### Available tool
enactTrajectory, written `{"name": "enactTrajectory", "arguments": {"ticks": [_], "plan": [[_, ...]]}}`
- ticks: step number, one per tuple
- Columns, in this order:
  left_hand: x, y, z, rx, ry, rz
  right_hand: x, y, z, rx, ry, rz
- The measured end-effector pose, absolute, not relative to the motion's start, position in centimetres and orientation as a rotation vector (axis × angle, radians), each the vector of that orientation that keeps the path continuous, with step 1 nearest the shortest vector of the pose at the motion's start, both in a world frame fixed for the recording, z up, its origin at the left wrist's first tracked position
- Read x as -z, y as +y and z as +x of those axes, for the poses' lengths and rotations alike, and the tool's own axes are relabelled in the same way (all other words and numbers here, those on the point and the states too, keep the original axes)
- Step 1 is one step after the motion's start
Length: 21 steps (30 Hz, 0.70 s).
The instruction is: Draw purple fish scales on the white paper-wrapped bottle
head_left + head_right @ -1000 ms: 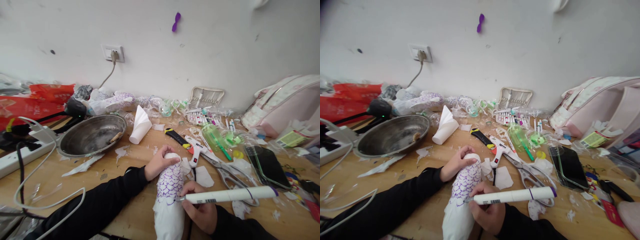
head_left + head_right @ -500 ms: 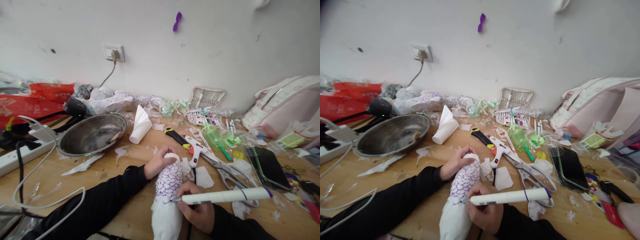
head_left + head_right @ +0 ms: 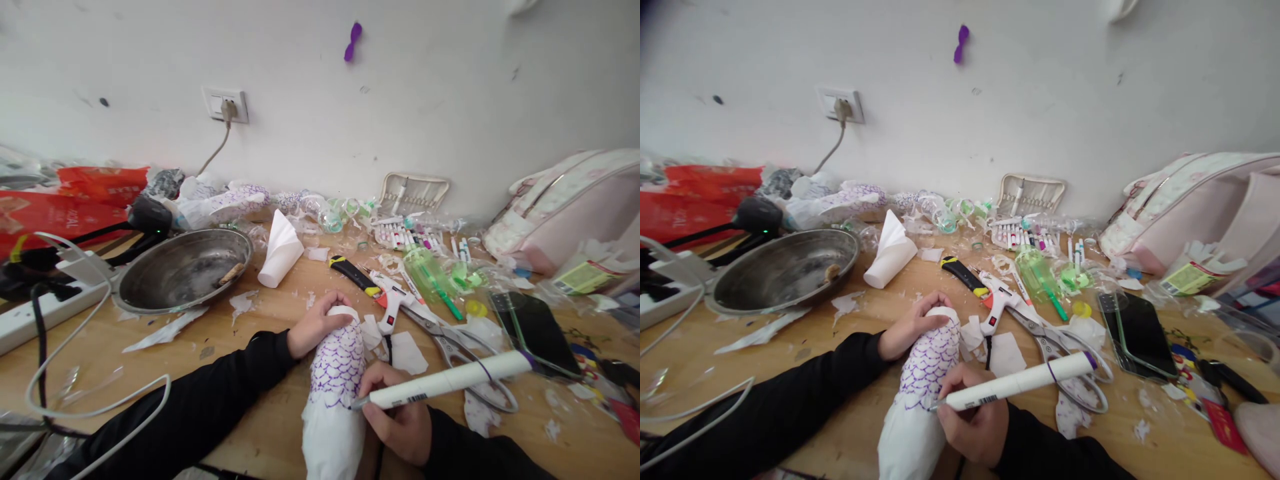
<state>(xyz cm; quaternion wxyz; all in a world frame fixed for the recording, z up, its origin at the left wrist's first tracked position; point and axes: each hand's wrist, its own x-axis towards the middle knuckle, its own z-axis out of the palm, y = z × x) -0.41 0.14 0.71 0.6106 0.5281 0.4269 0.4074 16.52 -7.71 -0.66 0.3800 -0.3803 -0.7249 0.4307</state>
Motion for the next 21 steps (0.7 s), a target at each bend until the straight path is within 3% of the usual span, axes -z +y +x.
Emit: {"name": "enactTrajectory", "arguments": {"ticks": [15, 21], "plan": [[-0.6, 0.2, -0.5, -0.931, 0.996, 1.235, -0.6, -7.3, 16.0, -1.26, -1.686, -0.956], [-0.6, 0.2, -0.4, -0.933, 1.01, 1.238, -0.3, -7.3, 15.9, -1.156, -1.744, -0.967]]}}
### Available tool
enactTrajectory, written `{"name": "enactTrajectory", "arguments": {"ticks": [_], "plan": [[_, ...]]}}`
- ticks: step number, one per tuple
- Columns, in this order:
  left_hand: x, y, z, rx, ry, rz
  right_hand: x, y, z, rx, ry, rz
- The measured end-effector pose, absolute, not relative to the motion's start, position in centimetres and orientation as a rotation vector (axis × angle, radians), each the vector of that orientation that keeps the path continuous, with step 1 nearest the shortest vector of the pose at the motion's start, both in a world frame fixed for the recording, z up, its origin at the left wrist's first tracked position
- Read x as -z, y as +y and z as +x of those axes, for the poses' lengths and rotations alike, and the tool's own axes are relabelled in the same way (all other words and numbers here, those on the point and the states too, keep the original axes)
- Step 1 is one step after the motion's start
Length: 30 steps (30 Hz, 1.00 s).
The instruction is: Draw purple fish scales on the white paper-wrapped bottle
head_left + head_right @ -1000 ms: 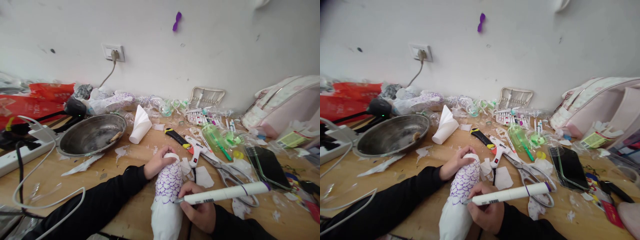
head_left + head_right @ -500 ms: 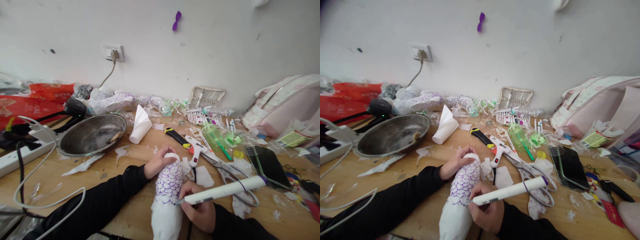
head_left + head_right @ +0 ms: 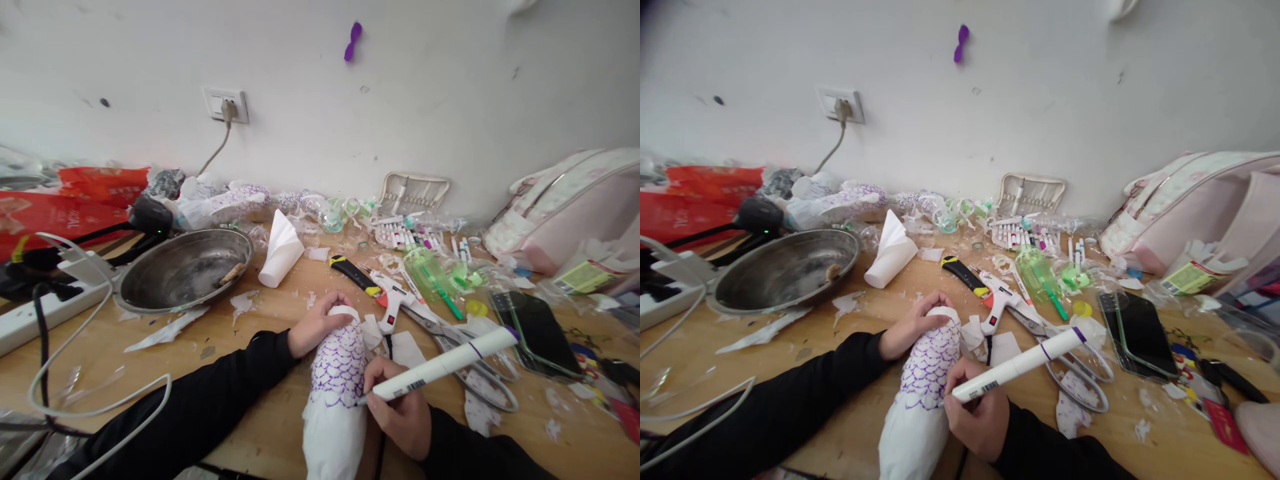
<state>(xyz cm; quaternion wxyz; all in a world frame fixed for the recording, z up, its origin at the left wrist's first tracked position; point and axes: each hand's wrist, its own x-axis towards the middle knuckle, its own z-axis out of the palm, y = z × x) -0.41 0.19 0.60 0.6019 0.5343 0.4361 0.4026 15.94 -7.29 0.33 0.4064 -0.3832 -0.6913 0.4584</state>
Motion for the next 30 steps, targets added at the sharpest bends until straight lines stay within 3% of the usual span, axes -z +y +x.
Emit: {"name": "enactTrajectory", "arguments": {"ticks": [30], "plan": [[-1.2, 0.5, -0.3, -0.867, 1.145, 1.135, 1.4, -7.5, 16.6, -1.22, -1.652, -0.91]]}}
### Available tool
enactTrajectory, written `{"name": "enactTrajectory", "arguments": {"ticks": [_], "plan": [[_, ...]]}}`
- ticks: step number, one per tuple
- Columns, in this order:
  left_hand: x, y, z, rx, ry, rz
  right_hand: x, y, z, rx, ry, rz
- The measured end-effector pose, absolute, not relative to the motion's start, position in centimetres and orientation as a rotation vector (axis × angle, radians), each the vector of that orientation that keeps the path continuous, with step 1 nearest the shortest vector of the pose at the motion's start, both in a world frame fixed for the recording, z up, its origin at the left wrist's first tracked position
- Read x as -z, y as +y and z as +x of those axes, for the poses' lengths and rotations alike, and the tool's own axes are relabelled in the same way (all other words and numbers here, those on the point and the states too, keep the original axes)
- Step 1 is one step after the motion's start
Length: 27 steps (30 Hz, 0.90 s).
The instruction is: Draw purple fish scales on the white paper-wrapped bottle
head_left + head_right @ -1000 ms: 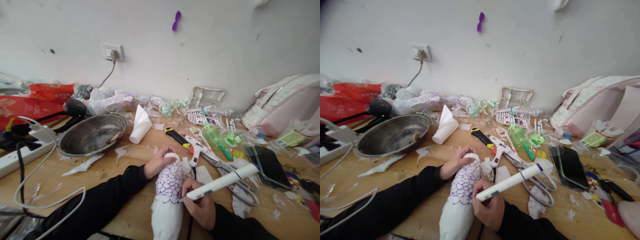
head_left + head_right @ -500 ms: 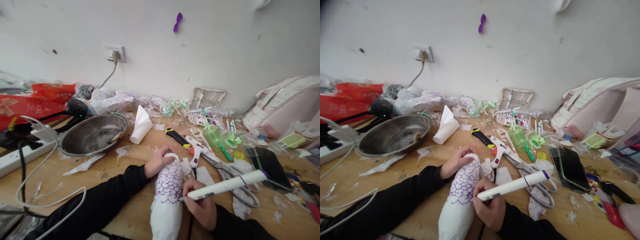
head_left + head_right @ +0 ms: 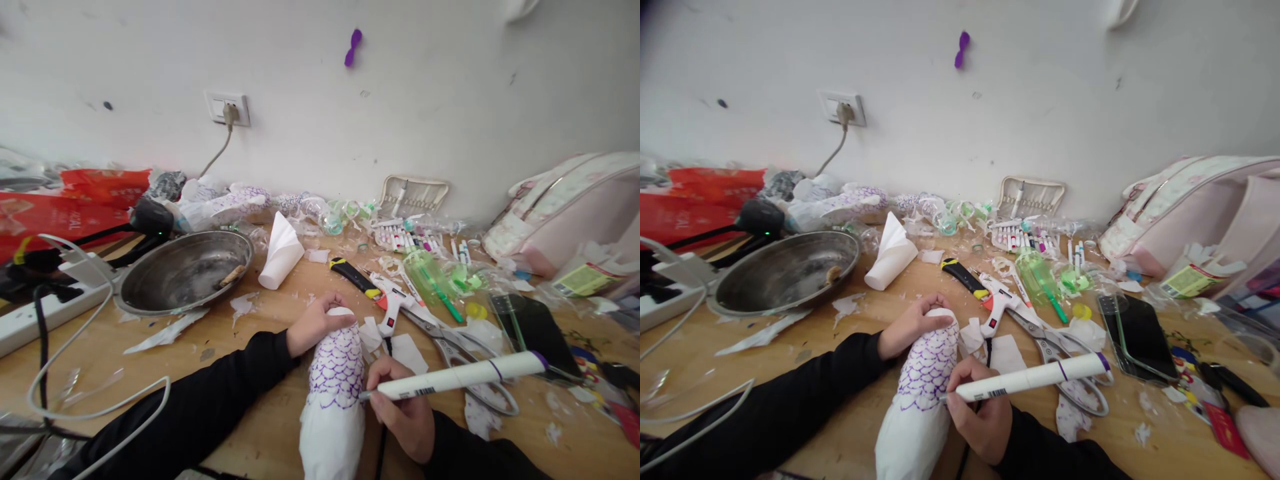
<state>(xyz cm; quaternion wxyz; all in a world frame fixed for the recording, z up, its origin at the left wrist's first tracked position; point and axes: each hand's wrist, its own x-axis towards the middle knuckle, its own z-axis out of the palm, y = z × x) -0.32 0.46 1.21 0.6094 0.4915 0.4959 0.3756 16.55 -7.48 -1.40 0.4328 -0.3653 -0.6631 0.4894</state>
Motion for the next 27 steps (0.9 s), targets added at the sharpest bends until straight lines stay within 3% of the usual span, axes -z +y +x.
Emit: {"name": "enactTrajectory", "arguments": {"ticks": [10, 27], "plan": [[-0.9, -0.2, -0.1, -0.929, 0.882, 0.813, 1.7, -7.6, 16.8, -1.206, -1.597, -0.905], [0.2, 0.6, -0.2, -0.835, 1.102, 1.288, 0.7, -7.5, 16.4, -1.034, -1.837, -0.951]]}}
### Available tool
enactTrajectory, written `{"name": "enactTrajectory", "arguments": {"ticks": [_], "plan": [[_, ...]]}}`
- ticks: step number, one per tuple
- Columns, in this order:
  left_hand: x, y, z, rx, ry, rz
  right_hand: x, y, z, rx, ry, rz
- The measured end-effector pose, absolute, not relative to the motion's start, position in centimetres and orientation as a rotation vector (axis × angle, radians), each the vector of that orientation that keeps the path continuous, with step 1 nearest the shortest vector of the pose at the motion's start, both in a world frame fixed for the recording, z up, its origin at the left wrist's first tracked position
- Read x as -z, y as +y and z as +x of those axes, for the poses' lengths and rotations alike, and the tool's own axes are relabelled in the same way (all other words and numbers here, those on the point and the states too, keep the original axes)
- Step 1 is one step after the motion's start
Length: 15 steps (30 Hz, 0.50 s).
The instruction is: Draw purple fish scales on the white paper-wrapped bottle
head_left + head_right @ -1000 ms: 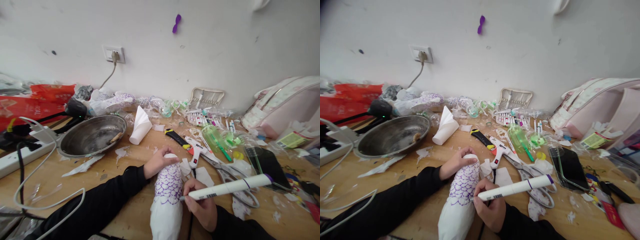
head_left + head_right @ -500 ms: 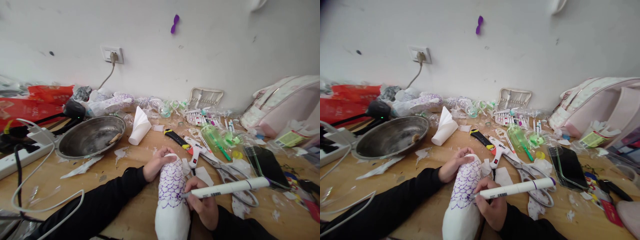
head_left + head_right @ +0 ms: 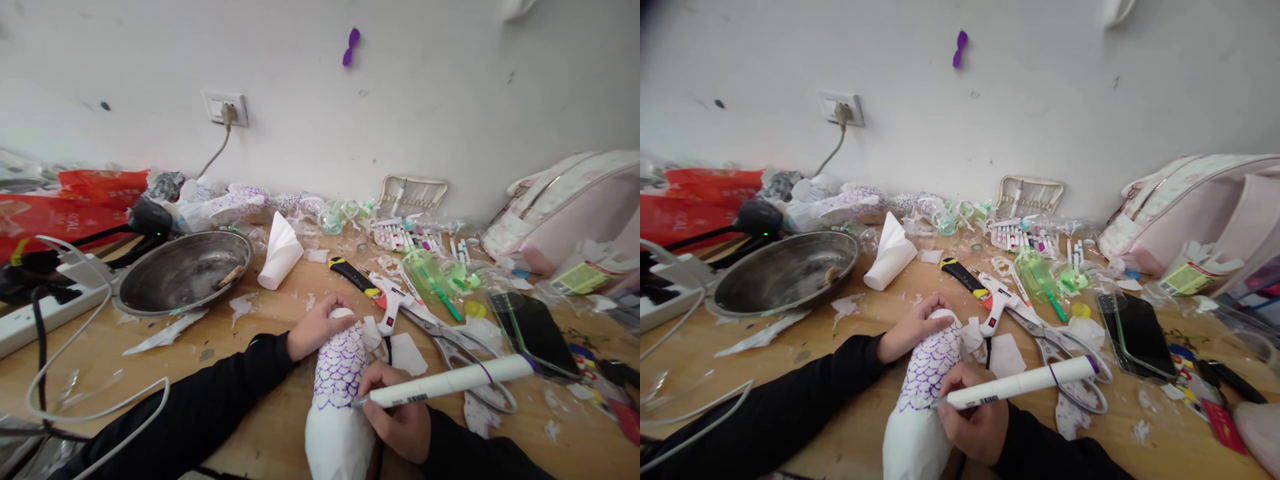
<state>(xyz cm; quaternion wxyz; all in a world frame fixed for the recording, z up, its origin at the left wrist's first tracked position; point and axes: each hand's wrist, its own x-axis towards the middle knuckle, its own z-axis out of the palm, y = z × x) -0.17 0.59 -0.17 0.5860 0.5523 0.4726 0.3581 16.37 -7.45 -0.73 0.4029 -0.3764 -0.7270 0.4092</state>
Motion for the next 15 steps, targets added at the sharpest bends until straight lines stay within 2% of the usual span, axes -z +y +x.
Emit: {"name": "enactTrajectory", "arguments": {"ticks": [15], "plan": [[-0.5, 0.4, -0.2, -0.805, 1.098, 1.282, -0.4, -7.2, 16.2, -1.149, -1.749, -0.931]]}}
